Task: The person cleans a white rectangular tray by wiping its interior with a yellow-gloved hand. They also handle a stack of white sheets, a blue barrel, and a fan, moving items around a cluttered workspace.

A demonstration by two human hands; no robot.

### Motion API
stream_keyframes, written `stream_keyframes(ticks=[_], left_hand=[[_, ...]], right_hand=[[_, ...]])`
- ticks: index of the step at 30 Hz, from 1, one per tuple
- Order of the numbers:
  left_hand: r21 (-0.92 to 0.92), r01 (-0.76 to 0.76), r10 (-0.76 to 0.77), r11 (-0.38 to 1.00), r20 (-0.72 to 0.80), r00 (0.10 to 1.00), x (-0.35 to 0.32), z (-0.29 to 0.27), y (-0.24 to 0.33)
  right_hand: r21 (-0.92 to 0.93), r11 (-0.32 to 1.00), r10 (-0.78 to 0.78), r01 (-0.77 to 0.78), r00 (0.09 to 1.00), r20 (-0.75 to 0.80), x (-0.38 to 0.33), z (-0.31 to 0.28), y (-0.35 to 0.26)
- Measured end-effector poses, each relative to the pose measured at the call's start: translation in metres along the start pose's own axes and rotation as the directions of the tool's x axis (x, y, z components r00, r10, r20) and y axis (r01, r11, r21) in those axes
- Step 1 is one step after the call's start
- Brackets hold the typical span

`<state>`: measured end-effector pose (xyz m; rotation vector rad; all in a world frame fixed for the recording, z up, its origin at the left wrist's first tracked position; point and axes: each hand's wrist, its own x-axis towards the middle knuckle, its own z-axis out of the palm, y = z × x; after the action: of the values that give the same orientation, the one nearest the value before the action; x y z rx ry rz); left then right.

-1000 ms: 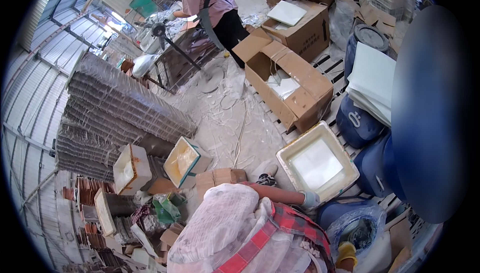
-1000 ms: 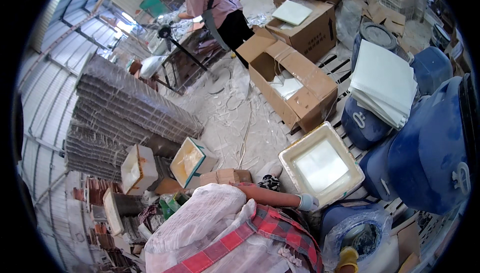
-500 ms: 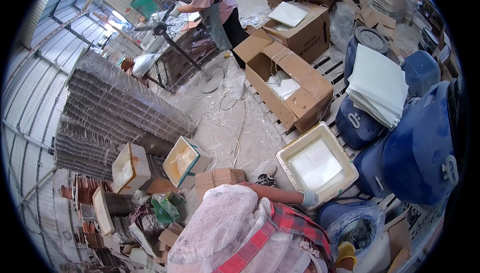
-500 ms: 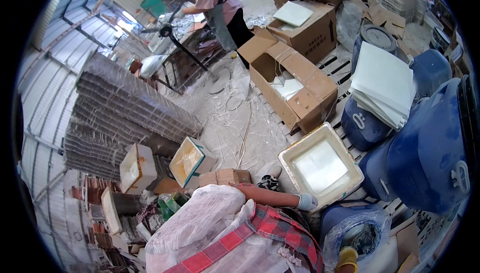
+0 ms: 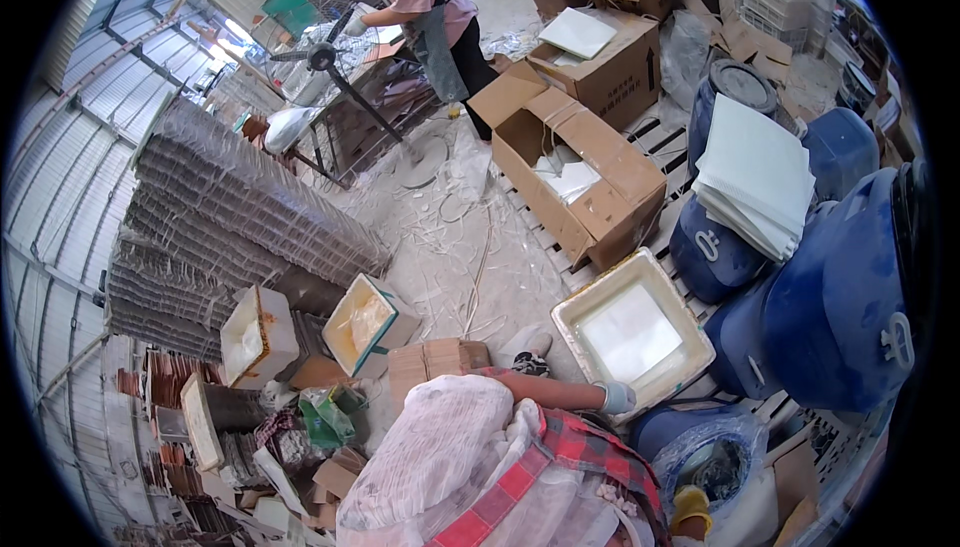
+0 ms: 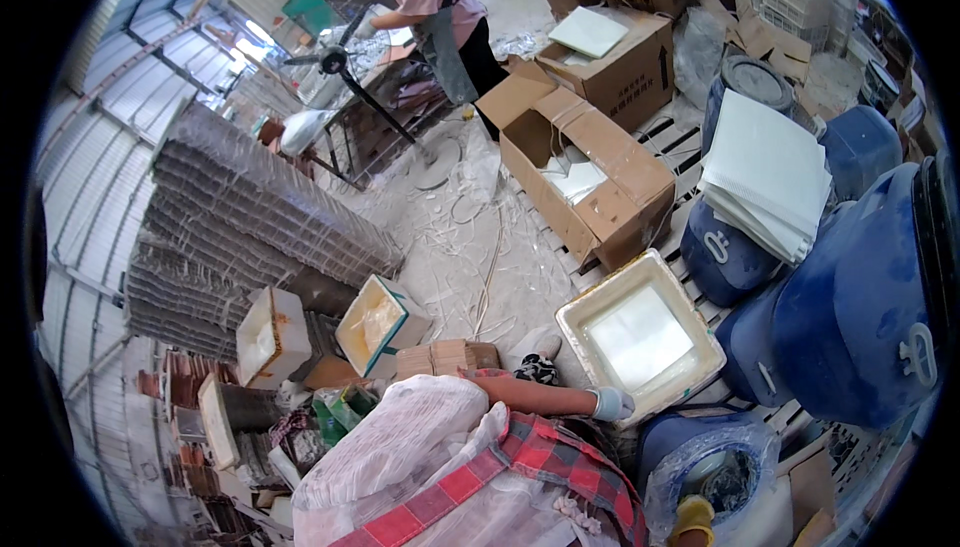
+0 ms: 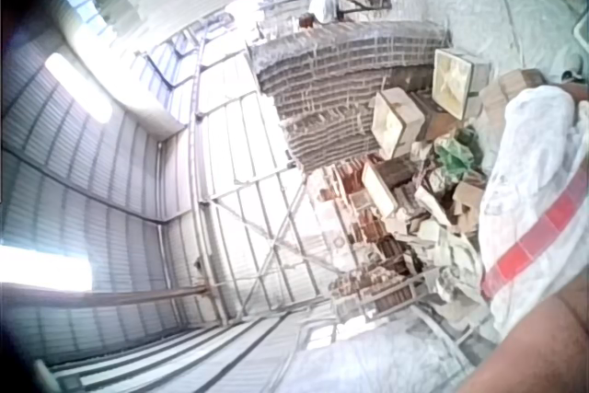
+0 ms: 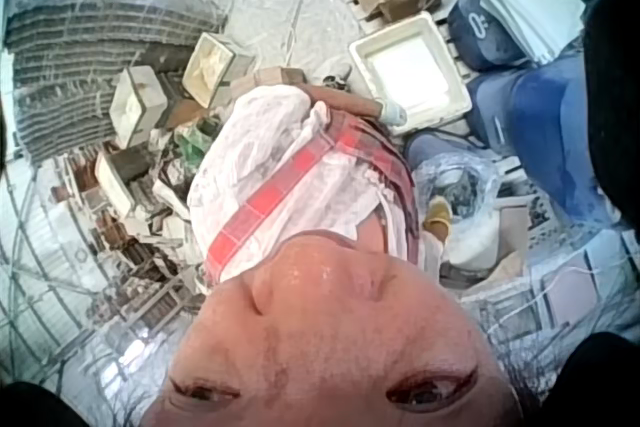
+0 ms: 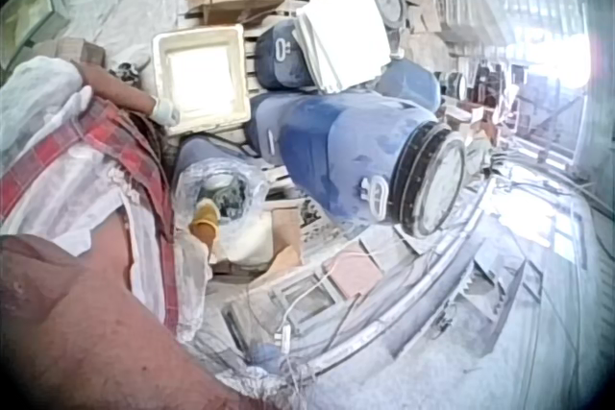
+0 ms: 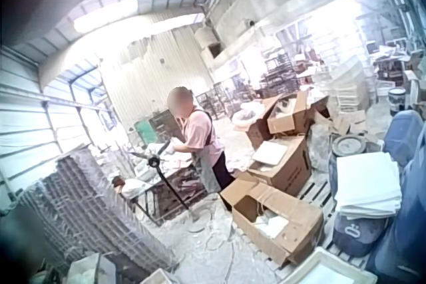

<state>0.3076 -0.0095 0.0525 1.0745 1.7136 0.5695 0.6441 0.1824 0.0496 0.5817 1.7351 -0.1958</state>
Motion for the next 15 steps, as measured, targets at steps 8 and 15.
stream_keyframes(ticks=[8, 15], left_hand=[[-0.080, 0.040, -0.039, 0.996, 0.018, 0.999, 0.003, 0.005, -0.010], [-0.085, -0.005, -0.003, 0.996, -0.093, 0.996, -0.010, -0.008, 0.003]], right_hand=[[-0.063, 0.998, -0.005, 0.008, 0.999, 0.052, 0.013, 0.004, 0.001], [-0.057, 0.997, 0.030, -0.042, 0.981, -0.190, 0.044, 0.043, 0.012]])
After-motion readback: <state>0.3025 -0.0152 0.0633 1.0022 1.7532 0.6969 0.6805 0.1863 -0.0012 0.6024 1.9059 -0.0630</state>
